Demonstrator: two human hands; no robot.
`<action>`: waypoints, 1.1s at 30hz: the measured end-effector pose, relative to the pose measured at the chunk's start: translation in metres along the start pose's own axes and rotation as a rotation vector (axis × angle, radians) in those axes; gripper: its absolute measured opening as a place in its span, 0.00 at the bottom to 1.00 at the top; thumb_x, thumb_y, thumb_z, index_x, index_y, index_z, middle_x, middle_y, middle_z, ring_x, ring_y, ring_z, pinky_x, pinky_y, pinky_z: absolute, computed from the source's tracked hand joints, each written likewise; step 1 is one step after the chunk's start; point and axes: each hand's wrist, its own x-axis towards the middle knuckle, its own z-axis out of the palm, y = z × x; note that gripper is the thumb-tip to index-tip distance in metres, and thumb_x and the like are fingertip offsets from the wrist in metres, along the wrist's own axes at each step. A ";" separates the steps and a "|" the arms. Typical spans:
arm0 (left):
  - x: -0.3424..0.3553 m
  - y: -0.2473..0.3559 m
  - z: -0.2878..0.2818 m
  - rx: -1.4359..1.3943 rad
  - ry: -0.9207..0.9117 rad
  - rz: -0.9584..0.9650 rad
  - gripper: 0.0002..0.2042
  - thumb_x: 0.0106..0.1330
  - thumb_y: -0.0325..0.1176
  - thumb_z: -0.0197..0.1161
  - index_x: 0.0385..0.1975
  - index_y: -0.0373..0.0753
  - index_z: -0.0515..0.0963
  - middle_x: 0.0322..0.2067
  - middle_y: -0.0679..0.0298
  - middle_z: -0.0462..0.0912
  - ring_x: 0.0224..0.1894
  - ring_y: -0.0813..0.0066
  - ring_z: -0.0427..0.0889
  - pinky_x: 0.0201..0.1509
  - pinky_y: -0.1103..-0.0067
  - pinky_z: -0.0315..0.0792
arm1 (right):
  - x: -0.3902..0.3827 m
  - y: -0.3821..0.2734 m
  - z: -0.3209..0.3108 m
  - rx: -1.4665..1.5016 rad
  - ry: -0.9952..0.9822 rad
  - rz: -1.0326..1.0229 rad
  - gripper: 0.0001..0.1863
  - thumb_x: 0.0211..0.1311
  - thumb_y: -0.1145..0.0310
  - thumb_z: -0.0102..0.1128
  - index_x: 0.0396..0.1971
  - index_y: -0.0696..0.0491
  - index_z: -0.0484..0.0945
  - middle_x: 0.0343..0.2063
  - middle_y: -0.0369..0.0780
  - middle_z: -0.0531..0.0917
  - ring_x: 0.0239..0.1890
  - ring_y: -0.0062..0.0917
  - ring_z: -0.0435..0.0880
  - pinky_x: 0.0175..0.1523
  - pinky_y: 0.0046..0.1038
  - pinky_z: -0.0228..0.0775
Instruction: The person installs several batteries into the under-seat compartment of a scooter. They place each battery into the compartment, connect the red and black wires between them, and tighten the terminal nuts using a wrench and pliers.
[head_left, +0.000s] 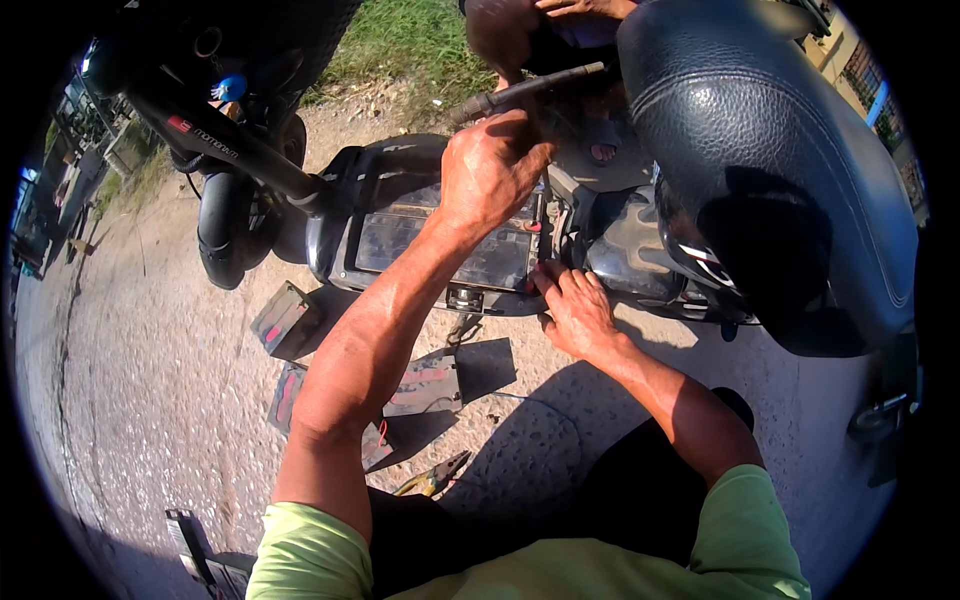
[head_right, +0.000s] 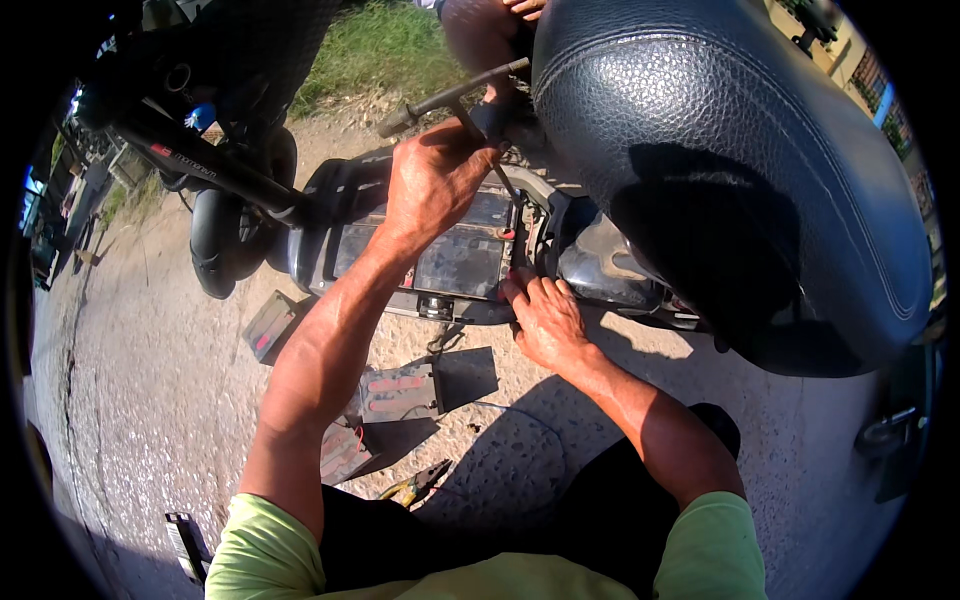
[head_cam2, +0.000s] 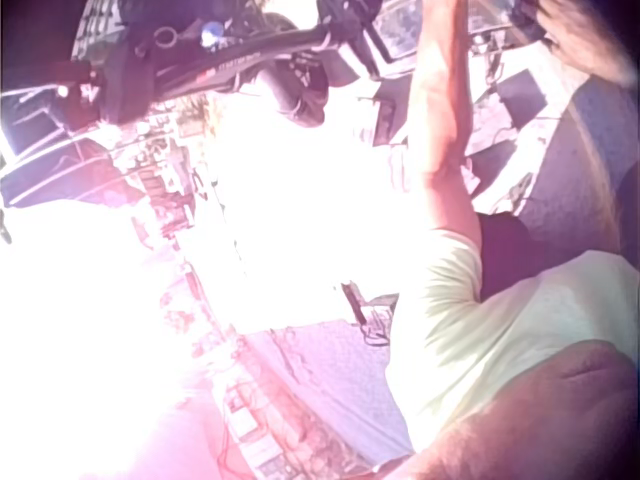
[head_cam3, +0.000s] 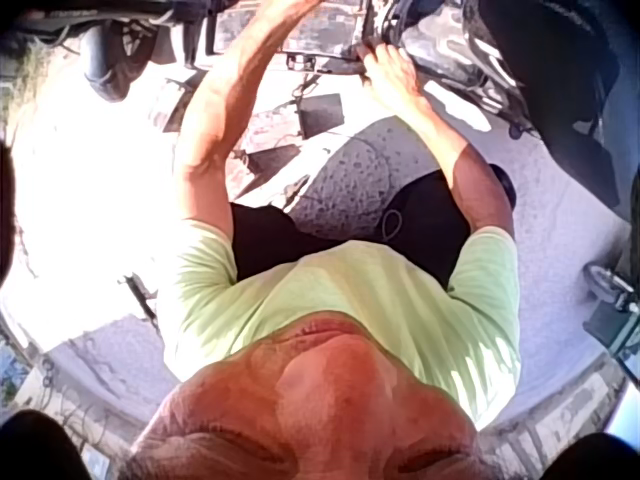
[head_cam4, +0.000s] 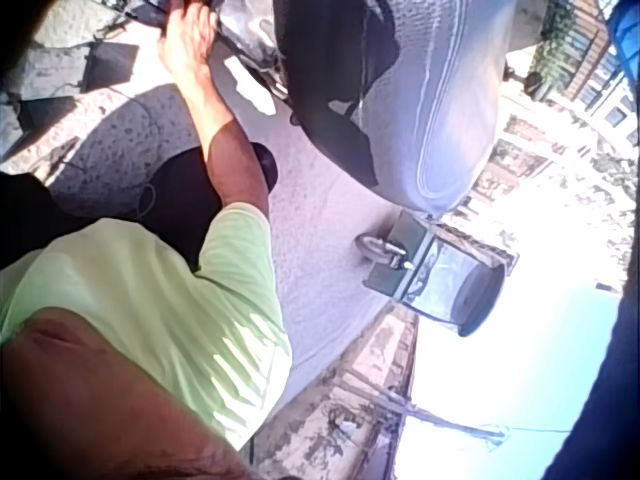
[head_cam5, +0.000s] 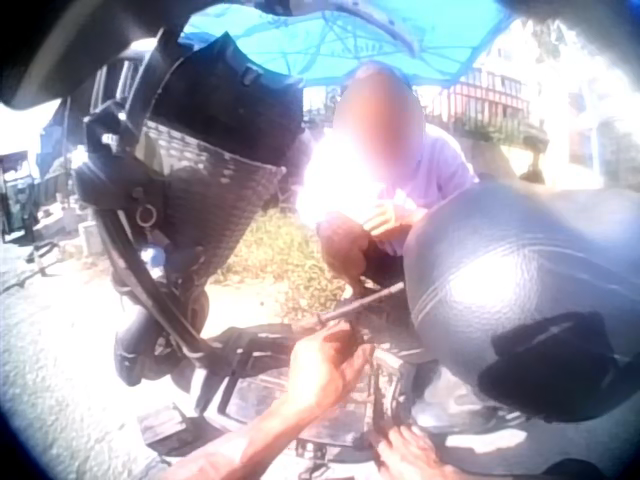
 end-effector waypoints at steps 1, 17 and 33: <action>0.000 0.004 -0.005 -0.050 -0.006 -0.034 0.13 0.63 0.41 0.72 0.35 0.37 0.85 0.28 0.53 0.86 0.31 0.52 0.86 0.36 0.66 0.78 | 0.000 -0.001 -0.001 -0.001 -0.012 0.009 0.40 0.47 0.66 0.73 0.64 0.57 0.72 0.56 0.49 0.74 0.53 0.41 0.74 0.60 0.41 0.64; -0.090 -0.078 -0.104 -0.535 -0.299 -0.825 0.15 0.72 0.42 0.64 0.28 0.37 0.79 0.20 0.67 0.78 0.17 0.79 0.74 0.21 0.81 0.66 | 0.087 0.005 -0.046 0.271 -0.069 0.365 0.18 0.60 0.61 0.68 0.40 0.61 0.83 0.34 0.53 0.87 0.40 0.51 0.88 0.48 0.49 0.78; -0.146 -0.122 -0.084 -0.332 -0.542 -0.953 0.18 0.72 0.46 0.64 0.35 0.34 0.86 0.21 0.66 0.81 0.20 0.78 0.78 0.22 0.77 0.73 | 0.127 0.037 -0.002 0.066 -0.060 0.181 0.11 0.58 0.71 0.62 0.40 0.58 0.80 0.43 0.53 0.85 0.46 0.52 0.85 0.51 0.50 0.78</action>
